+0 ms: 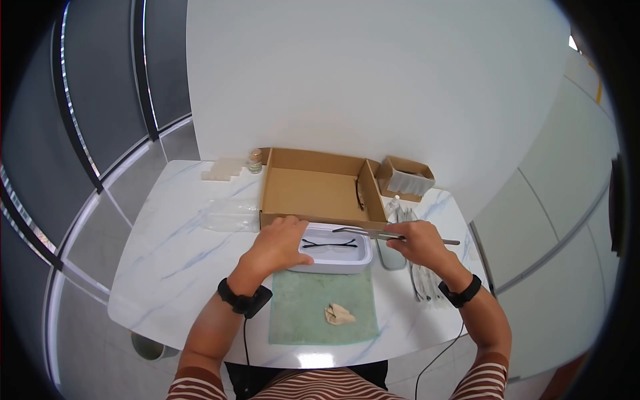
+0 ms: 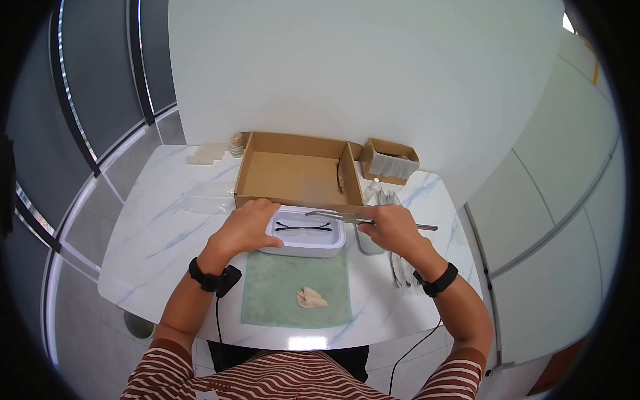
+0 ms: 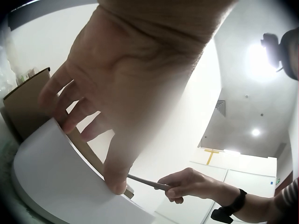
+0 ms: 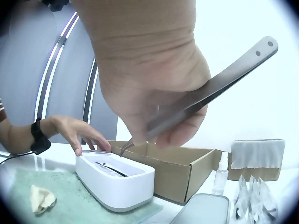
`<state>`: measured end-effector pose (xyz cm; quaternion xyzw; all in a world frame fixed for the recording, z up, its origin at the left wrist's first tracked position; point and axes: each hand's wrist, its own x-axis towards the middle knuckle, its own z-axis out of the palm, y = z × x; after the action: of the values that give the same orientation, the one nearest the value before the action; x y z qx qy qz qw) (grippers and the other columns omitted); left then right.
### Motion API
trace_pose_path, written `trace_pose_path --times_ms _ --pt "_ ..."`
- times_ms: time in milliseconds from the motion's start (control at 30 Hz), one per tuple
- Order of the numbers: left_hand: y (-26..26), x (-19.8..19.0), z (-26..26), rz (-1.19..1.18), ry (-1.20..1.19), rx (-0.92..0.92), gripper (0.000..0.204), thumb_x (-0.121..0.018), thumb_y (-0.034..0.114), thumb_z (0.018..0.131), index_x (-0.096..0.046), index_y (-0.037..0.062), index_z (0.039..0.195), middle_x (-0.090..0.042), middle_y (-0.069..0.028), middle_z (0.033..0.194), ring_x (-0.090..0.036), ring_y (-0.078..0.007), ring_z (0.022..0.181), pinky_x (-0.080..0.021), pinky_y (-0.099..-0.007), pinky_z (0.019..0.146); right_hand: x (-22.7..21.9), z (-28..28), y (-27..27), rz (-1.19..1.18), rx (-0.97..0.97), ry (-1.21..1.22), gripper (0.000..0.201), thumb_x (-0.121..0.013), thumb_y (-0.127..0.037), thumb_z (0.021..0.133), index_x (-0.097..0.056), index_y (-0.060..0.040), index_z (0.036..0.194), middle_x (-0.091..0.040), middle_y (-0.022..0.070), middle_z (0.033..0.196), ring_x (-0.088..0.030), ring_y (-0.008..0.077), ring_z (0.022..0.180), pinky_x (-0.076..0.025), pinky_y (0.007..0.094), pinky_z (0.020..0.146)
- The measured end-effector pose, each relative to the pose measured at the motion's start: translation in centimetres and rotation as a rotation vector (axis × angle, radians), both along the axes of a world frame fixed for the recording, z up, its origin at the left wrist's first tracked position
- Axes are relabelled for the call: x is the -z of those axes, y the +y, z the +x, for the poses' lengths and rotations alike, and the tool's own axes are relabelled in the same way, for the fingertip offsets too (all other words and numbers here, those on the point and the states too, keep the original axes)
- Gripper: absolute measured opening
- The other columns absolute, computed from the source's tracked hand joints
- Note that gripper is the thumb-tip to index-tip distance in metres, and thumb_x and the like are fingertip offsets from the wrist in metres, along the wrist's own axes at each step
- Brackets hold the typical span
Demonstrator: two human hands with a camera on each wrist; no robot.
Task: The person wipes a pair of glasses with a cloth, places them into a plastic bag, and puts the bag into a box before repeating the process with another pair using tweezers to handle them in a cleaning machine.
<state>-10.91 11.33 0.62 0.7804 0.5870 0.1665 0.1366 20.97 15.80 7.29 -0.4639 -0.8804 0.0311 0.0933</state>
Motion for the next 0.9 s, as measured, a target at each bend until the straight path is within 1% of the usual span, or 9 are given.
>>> trace_pose_path --times_ms 133,200,333,433,500,533,600,733,900 --pt "0.0 0.2 -0.1 0.006 0.002 0.005 0.078 -0.086 0.038 0.075 -0.056 0.0022 0.137 -0.058 -0.0164 0.133 -0.054 -0.0354 0.127 -0.047 -0.0439 0.105 0.2 -0.8 -0.1 -0.015 0.014 -0.068 0.029 -0.079 -0.017 0.083 -0.077 -0.0125 0.111 -0.075 0.0123 0.085 -0.071 0.0321 0.079 -0.054 0.0401 0.072" --pt "0.0 0.2 -0.1 0.015 0.003 0.004 0.079 -0.086 0.038 0.074 -0.056 0.0024 0.138 -0.058 -0.0162 0.133 -0.054 -0.0352 0.126 -0.047 -0.0441 0.105 0.1 -0.8 -0.3 -0.018 -0.029 -0.130 0.028 -0.079 -0.018 0.082 -0.077 -0.0145 0.110 -0.074 0.0122 0.084 -0.071 0.0313 0.079 -0.054 0.0400 0.071" --pt "-0.1 0.1 0.0 0.017 0.004 0.007 0.080 -0.087 0.039 0.074 -0.056 0.0024 0.138 -0.058 -0.0164 0.133 -0.054 -0.0353 0.126 -0.047 -0.0441 0.104 -0.6 -0.7 -0.9 -0.061 -0.033 -0.144 0.027 -0.079 -0.018 0.082 -0.078 -0.0152 0.109 -0.075 0.0116 0.086 -0.071 0.0313 0.080 -0.055 0.0401 0.071" --pt "-0.1 0.1 0.0 0.019 0.006 0.008 0.081 -0.087 0.038 0.074 -0.054 0.0024 0.138 -0.058 -0.0168 0.133 -0.054 -0.0355 0.126 -0.047 -0.0438 0.104 -0.6 -0.6 -1.4 -0.048 -0.078 -0.152 0.027 -0.080 -0.019 0.082 -0.078 -0.0156 0.109 -0.075 0.0106 0.087 -0.070 0.0315 0.080 -0.055 0.0404 0.071" --pt "-0.1 0.1 0.0 0.028 -0.002 0.008 0.081 -0.087 0.038 0.074 -0.054 0.0025 0.139 -0.059 -0.0174 0.133 -0.054 -0.0360 0.126 -0.047 -0.0438 0.104 -0.7 -0.9 -1.6 -0.079 -0.078 -0.235 0.028 -0.080 -0.020 0.081 -0.078 -0.0153 0.109 -0.075 0.0098 0.088 -0.070 0.0318 0.080 -0.055 0.0408 0.072" --pt "0.0 0.1 0.0 0.029 0.000 0.010 0.081 -0.087 0.038 0.074 -0.054 0.0025 0.139 -0.059 -0.0174 0.133 -0.054 -0.0360 0.126 -0.047 -0.0438 0.104 -0.5 -0.9 -1.6 -0.077 -0.076 -0.234 0.028 -0.080 -0.020 0.081 -0.078 -0.0153 0.109 -0.075 0.0098 0.088 -0.070 0.0318 0.080 -0.055 0.0408 0.072" --pt "0.0 0.1 0.0 0.023 0.004 0.004 0.081 -0.088 0.037 0.074 -0.053 0.0027 0.139 -0.059 -0.0177 0.133 -0.055 -0.0363 0.126 -0.047 -0.0439 0.104 0.1 -0.9 -1.5 -0.090 -0.081 -0.238 0.028 -0.077 -0.025 0.084 -0.078 -0.0205 0.111 -0.073 0.0128 0.083 -0.070 0.0347 0.080 -0.055 0.0438 0.071" --pt "0.0 -0.1 0.0 0.011 0.002 0.002 0.082 -0.088 0.037 0.074 -0.053 0.0026 0.139 -0.059 -0.0180 0.134 -0.054 -0.0367 0.126 -0.047 -0.0442 0.104 1.4 -1.1 -1.4 -0.030 -0.083 -0.206 0.028 -0.077 -0.026 0.084 -0.078 -0.0213 0.112 -0.073 0.0127 0.082 -0.070 0.0342 0.080 -0.055 0.0438 0.070" --pt "-0.2 -0.3 0.1 0.007 0.001 0.001 0.083 -0.088 0.038 0.074 -0.052 0.0025 0.140 -0.058 -0.0185 0.135 -0.054 -0.0375 0.127 -0.047 -0.0449 0.104 2.3 -1.5 -1.5 0.036 -0.036 -0.177 0.031 -0.077 -0.027 0.085 -0.076 -0.0196 0.115 -0.073 0.0120 0.082 -0.071 0.0332 0.080 -0.055 0.0440 0.070"
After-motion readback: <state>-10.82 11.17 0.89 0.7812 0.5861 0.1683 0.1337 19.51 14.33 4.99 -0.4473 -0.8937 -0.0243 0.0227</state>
